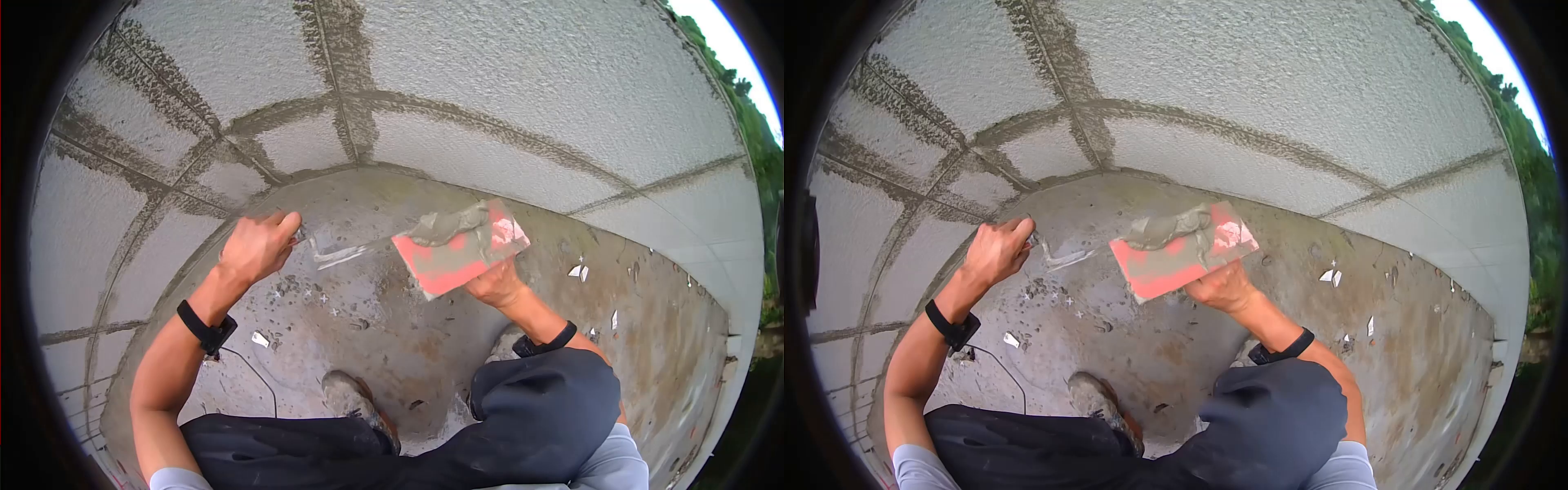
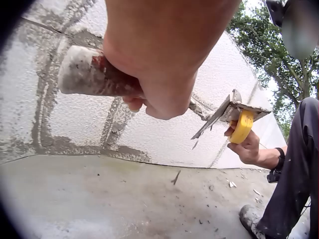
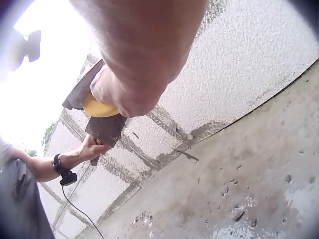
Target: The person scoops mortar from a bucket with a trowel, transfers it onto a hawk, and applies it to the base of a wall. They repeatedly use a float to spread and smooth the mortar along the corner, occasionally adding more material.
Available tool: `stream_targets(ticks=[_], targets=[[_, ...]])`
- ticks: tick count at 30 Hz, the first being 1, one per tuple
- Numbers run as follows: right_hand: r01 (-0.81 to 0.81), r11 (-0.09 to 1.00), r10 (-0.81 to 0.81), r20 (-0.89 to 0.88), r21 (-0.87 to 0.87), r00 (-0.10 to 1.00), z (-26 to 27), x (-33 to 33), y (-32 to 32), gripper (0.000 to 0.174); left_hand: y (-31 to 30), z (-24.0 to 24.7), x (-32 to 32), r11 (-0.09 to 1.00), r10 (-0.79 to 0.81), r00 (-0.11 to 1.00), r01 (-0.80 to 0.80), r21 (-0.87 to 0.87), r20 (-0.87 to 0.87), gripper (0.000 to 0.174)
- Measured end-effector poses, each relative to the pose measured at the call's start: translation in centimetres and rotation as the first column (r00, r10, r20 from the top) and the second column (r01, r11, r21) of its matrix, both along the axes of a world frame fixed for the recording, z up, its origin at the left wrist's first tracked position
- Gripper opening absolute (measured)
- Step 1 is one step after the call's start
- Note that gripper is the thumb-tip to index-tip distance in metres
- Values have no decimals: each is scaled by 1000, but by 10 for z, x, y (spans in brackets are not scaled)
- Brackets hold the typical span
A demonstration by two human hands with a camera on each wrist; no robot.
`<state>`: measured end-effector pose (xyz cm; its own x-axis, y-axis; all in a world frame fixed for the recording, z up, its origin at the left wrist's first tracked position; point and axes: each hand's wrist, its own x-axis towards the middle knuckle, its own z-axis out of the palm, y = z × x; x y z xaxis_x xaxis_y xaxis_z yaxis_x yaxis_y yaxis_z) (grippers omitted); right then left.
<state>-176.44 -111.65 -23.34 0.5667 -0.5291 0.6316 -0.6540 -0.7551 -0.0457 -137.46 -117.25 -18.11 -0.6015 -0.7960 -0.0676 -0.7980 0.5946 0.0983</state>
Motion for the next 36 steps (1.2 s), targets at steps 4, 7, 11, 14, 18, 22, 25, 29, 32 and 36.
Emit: stream_targets(ticks=[4, 7, 11, 14, 18, 22, 25, 29, 32, 36], targets=[[43, 999, -43, -43, -8, 998, -40, 1, -31, 38, 17, -28, 61, 966, 189, 974, -207, 154, 126, 22], [113, 986, -99, -112, 126, 989, -110, 2, -62, 43, 37, -29, 85, 893, 369, 924, -381, 240, 98, 22], [259, 900, -157, -294, 350, 943, -163, 5, -88, 43, 53, -28, 84, 844, 425, 893, -451, 292, 150, 23], [347, 817, -168, -386, 460, 907, -167, 9, -91, 41, 54, -25, 78, 822, 443, 883, -470, 320, 159, 24], [332, 764, -153, -345, 554, 926, -155, 18, -98, 42, 47, -30, 73, 830, 423, 899, -436, 348, 117, 24], [358, 751, -198, -328, 555, 924, -158, 34, -101, 43, 35, -32, 61, 848, 395, 913, -406, 339, 107, 24], [400, 773, -259, -331, 493, 907, -163, 32, -99, 45, 31, -32, 51, 859, 377, 922, -385, 337, 91, 23], [438, 748, -280, -360, 498, 890, -156, -2, -88, 47, 31, -33, 43, 860, 344, 935, -350, 373, 85, 24], [475, 730, -292, -403, 491, 867, -153, -41, -78, 50, 33, -35, 35, 862, 315, 945, -322, 390, 83, 24], [499, 716, -288, -445, 488, 848, -157, -95, -68, 49, 34, -40, 26, 866, 264, 960, -277, 416, 91, 23]])
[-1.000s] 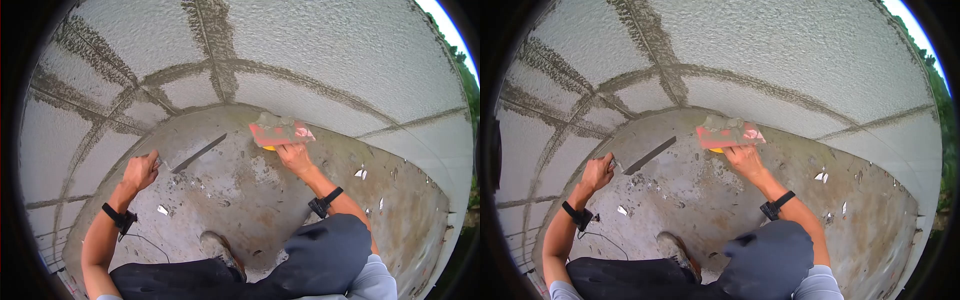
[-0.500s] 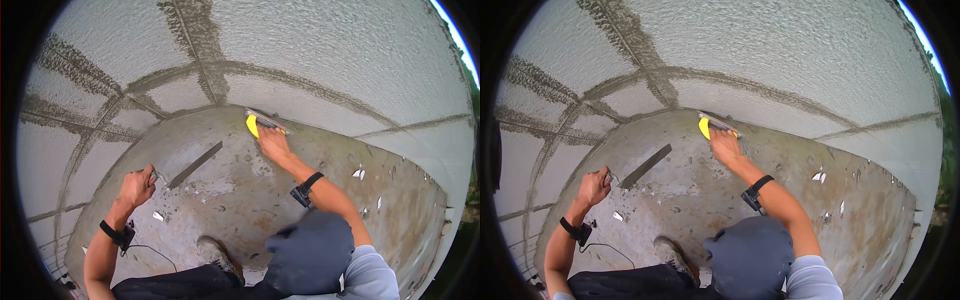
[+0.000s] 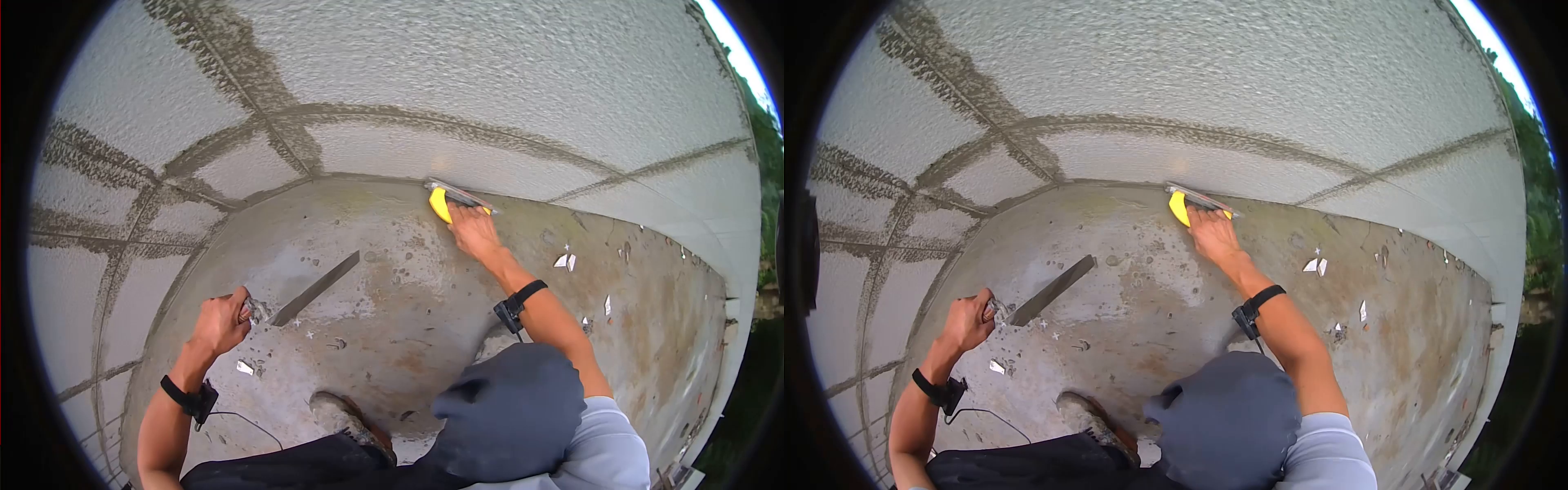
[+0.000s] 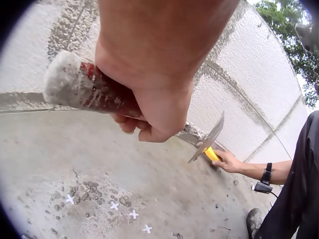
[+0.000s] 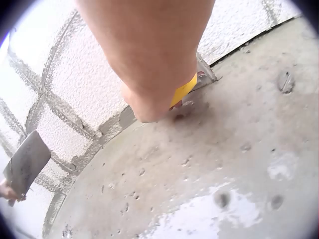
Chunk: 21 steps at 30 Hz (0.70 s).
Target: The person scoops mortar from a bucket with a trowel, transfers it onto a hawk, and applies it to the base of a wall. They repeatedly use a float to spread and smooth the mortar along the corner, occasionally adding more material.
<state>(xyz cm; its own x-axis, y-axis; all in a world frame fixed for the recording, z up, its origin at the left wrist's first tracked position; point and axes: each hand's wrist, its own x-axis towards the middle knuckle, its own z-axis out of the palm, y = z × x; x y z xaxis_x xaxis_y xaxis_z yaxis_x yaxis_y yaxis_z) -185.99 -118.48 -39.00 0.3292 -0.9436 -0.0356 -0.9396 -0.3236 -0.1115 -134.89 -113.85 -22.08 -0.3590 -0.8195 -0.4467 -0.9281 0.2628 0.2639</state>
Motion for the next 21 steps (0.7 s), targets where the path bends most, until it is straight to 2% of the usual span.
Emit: stream_targets(ticks=[2, 4, 6, 9, 13, 18, 21], targets=[[25, 1000, -25, 14, 17, 1000, 2, -27, 8, 50, -2, -3, -10, 999, -38, 999, 38, 9, -22, 23], [42, 999, -43, 31, 31, 999, 7, -52, 14, 50, -5, -1, -22, 999, -29, 999, 27, 37, 40, 23], [86, 990, -87, 8, 110, 996, 11, -75, 18, 44, -7, -4, -31, 998, -62, 997, 60, 33, 42, 23], [87, 987, -89, 16, 138, 996, 14, -111, 22, 42, -13, 1, -49, 995, -95, 995, 93, 40, 42, 23], [100, 982, -100, -11, 158, 995, 15, -155, 29, 42, -18, 6, -72, 992, -107, 994, 105, 66, 29, 22], [73, 980, -82, 41, 187, 996, 12, -201, 36, 40, -21, 5, -90, 991, -101, 995, 100, 95, 11, 23], [109, 987, -112, 20, 122, 993, 18, -208, 46, 39, -24, 1, -100, 989, -62, 998, 62, 132, -5, 25]])
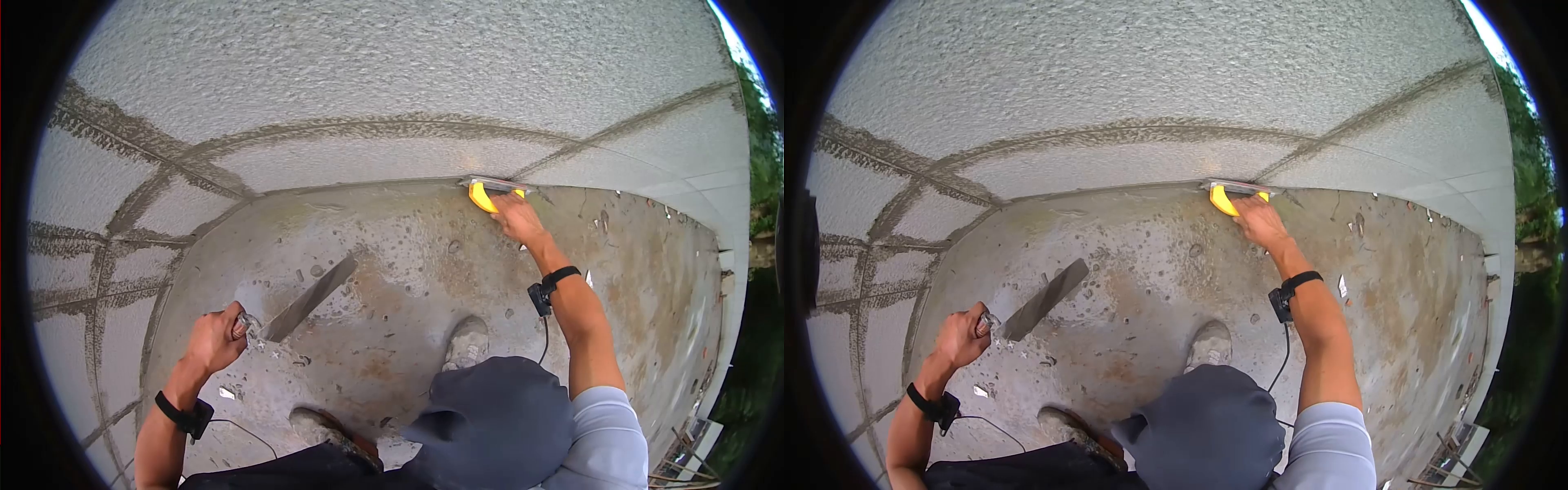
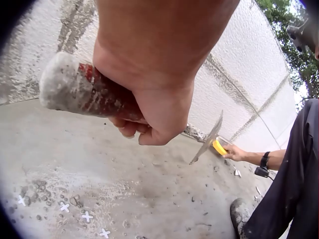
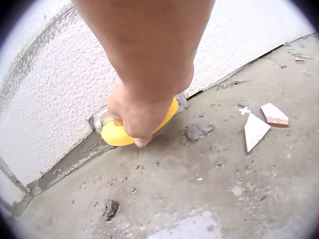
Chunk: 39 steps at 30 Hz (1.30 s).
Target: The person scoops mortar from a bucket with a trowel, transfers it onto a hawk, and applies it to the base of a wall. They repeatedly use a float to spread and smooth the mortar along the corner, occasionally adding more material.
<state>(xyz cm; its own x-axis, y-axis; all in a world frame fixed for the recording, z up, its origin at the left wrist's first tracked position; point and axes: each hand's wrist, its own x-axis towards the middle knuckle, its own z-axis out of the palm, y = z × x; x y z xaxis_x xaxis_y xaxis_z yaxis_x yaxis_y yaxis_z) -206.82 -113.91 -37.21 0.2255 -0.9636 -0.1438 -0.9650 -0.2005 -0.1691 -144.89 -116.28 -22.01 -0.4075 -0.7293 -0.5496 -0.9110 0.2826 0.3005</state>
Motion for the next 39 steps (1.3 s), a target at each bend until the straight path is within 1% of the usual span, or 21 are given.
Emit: stream_targets(ticks=[3, 5, 6, 7, 8, 11, 12, 13, 14, 15, 16, 17, 18, 21, 28, 30, 34, 35, 36, 38, 39], targets=[[79, 997, -79, -27, -5, 997, 2, 0, 14, 39, -2, -9, -4, 997, 50, 995, -45, 61, -84, 27], [106, 983, -115, -50, -153, 992, 0, 0, 28, 39, -2, -17, -6, 994, 67, 984, -52, 98, -164, 28], [106, 982, -116, -58, -155, 991, 7, 4, 35, 39, -2, -20, -9, 916, 290, 930, -201, 347, -227, 27], [103, 969, -107, -5, -227, 994, 15, 12, 42, 37, -2, -24, -13, 755, 507, 832, -302, 583, -226, 26], [100, 949, -90, 47, -298, 995, 24, 21, 47, 36, -2, -26, -17, 755, 509, 828, -300, 583, -234, 26], [138, 947, -48, 298, -290, 953, 68, 83, 59, 42, -1, -33, -26, 454, 697, 695, -241, 858, -174, 24], [209, 969, -123, 473, -133, 873, 81, 107, 63, 45, 2, -37, -30, 458, 694, 697, -233, 858, -181, 24], [273, 956, -269, 695, 108, 666, 105, 137, 61, 45, 5, -40, -34, 352, 744, 657, -231, 907, -121, 24], [179, 958, -284, 832, 225, 477, 116, 156, 57, 49, 8, -42, -38, 242, 786, 616, -226, 944, -54, 24], [47, 924, -381, 912, 379, 154, 119, 174, 54, 50, 12, -45, -41, 206, 784, 620, -197, 959, -41, 25], [-129, 906, -416, 905, 404, -87, 121, 187, 46, 49, 15, -46, -45, 209, 784, 619, -199, 957, -42, 25], [-233, 881, -462, 853, 412, -243, 125, 203, 37, 48, 19, -45, -48, 177, 776, 630, -167, 970, -33, 26], [-341, 851, -514, 767, 399, -384, 127, 215, 30, 46, 24, -42, -49, 143, 769, 638, -139, 980, -22, 27], [-452, 804, -585, 653, 387, -482, 118, 241, 18, 46, 33, -25, -52, 131, 790, 612, -121, 984, -30, 27], [-452, 749, -640, 705, 484, -306, 97, 255, 30, 48, 42, -12, -22, 130, 869, 488, -70, 989, -80, 21], [-465, 746, -634, 722, 476, -278, 91, 251, 35, 49, 42, -16, -16, 204, 832, 541, -97, 974, -120, 20], [-427, 703, -667, 735, 568, -121, 90, 228, 52, 44, 39, -16, 0, 230, 844, 515, -97, 968, -149, 20], [-401, 678, -690, 722, 616, -57, 89, 224, 56, 41, 31, -14, 4, 351, 779, 590, -131, 927, -212, 19], [-409, 679, -687, 725, 610, -59, 92, 222, 60, 41, 23, -7, 4, 355, 781, 588, -139, 924, -211, 19], [-246, 792, -461, 811, 559, 360, 113, 220, 67, 35, 13, 6, 1, 685, 609, 714, -254, 683, -346, 16], [-217, 920, -100, 730, 327, 676, 133, 223, 65, 34, 11, 6, 1, 733, 600, 726, -332, 594, -335, 19]])
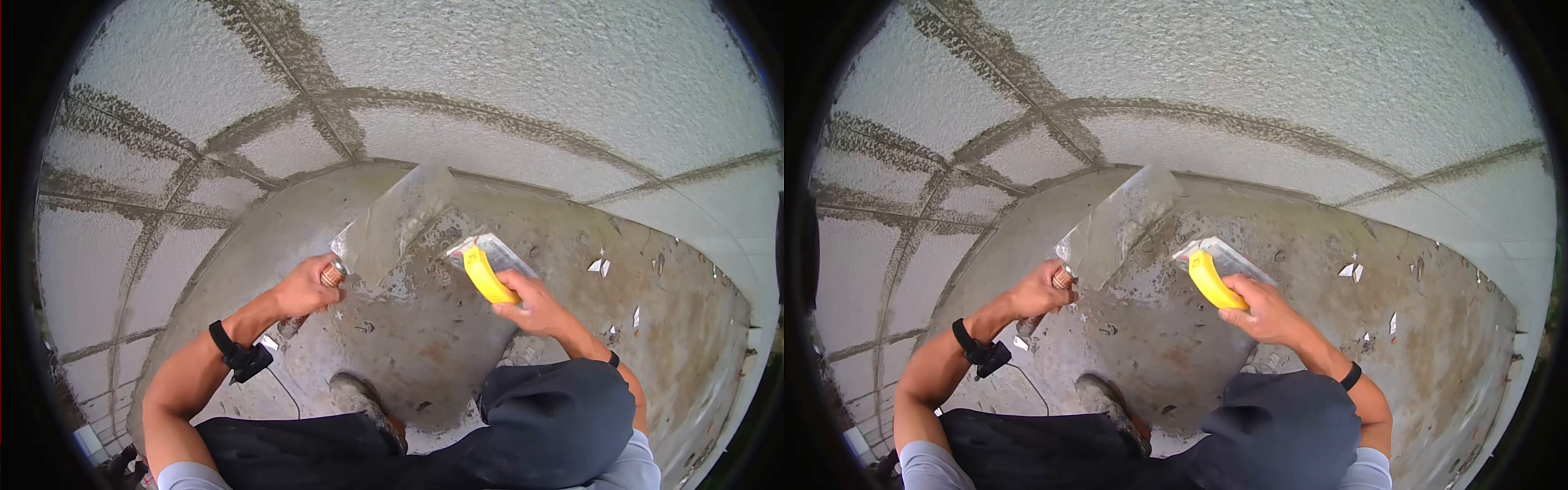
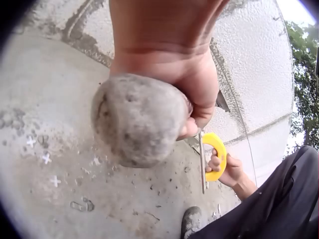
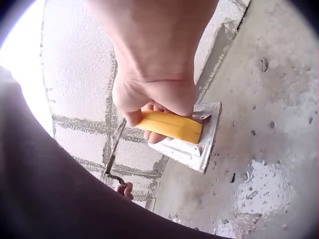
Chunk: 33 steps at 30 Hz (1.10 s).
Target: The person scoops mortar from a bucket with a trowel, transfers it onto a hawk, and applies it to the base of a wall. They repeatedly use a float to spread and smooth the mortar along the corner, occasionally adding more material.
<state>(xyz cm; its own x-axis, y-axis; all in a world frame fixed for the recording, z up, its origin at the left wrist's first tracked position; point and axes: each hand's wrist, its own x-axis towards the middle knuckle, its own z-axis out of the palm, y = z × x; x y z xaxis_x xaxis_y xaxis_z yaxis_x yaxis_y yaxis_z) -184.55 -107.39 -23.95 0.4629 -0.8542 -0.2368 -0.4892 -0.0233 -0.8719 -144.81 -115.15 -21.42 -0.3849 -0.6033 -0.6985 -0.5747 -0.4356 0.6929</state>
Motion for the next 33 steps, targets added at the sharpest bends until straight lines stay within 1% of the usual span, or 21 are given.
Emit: stream_targets(ticks=[1, 2, 3, 4, 5, 7, 8, 10, 14, 16, 17, 19, 20, 22, 23, 25, 26, 27, 29, 30, 33], targets=[[6, 1000, -6, -5, 3, 1000, 4, 3, -1, 34, -2, -3, 3, 1000, -6, 1000, 6, 3, -5, 19], [-117, 944, 74, -149, -308, 986, 7, 7, -4, 36, -6, -9, 7, 971, -67, 992, 90, -222, 110, 22], [-270, 780, 103, -310, -565, 945, 10, 12, -5, 38, -9, -12, 8, 883, -95, 968, 189, -428, 231, 26], [-206, 727, 16, -284, -655, 959, 8, 21, -6, 35, -11, 0, 0, 847, -53, 959, 191, -496, 279, 31], [-205, 725, 12, -286, -657, 958, 3, 26, -7, 35, -11, 7, -5, 845, -55, 959, 193, -500, 277, 31], [-235, 498, -43, -295, -834, 955, -4, 36, -14, 27, -14, 15, -12, 802, -90, 954, 240, -547, 285, 31], [-235, 500, -46, -296, -834, 954, -5, 40, -16, 27, -13, 18, -15, 801, -94, 954, 242, -547, 284, 31], [-262, 426, 8, -286, -866, 958, -3, 46, -21, 17, -9, 20, -20, 811, -152, 965, 245, -532, 212, 31], [-277, 375, -15, -304, -885, 952, -13, 38, -34, 14, -14, 35, -23, 807, -182, 959, 271, -525, 216, 32], [-287, 332, -57, -322, -899, 945, -14, 33, -39, 13, -19, 40, -27, 724, -193, 916, 374, -580, 350, 26], [-286, 333, -61, -323, -899, 945, -15, 31, -41, 13, -21, 40, -29, 722, -197, 916, 377, -580, 350, 26], [-258, 251, -141, -299, -933, 944, -18, 25, -46, 17, -26, 40, -29, 642, -184, 863, 467, -608, 470, 26], [-256, 254, -143, -298, -933, 944, -24, 19, -48, 17, -31, 38, -28, 642, -188, 862, 470, -606, 470, 26], [-192, 539, -263, -380, -820, 887, -43, -3, -51, 35, -39, 26, -18, 598, -124, 805, 527, -604, 580, 24], [-195, 544, -255, -383, -816, 888, -51, -15, -55, 35, -40, 13, -6, 605, -124, 806, 524, -599, 579, 24], [-42, 760, -297, -404, -648, 865, -65, -37, -65, 37, -48, -9, 22, 644, -49, 750, 529, -553, 660, 22], [-91, 796, -268, -483, -599, 834, -70, -44, -62, 42, -44, -13, 34, 699, -19, 765, 470, -539, 643, 20], [-91, 802, -263, -485, -591, 834, -77, -40, -55, 42, -37, -14, 42, 704, -25, 765, 471, -532, 644, 20], [-243, 859, -66, -569, -450, 820, -89, -26, -39, 41, -24, -12, 54, 759, 32, 843, 329, -562, 537, 17], [-245, 861, -64, -572, -446, 818, -95, -14, -30, 41, -18, -10, 59, 775, 46, 860, 290, -562, 507, 16], [-320, 834, 28, -544, -450, 839, -115, 24, -23, 30, -9, -6, 68, 800, 30, 844, 301, -520, 535, 19]])
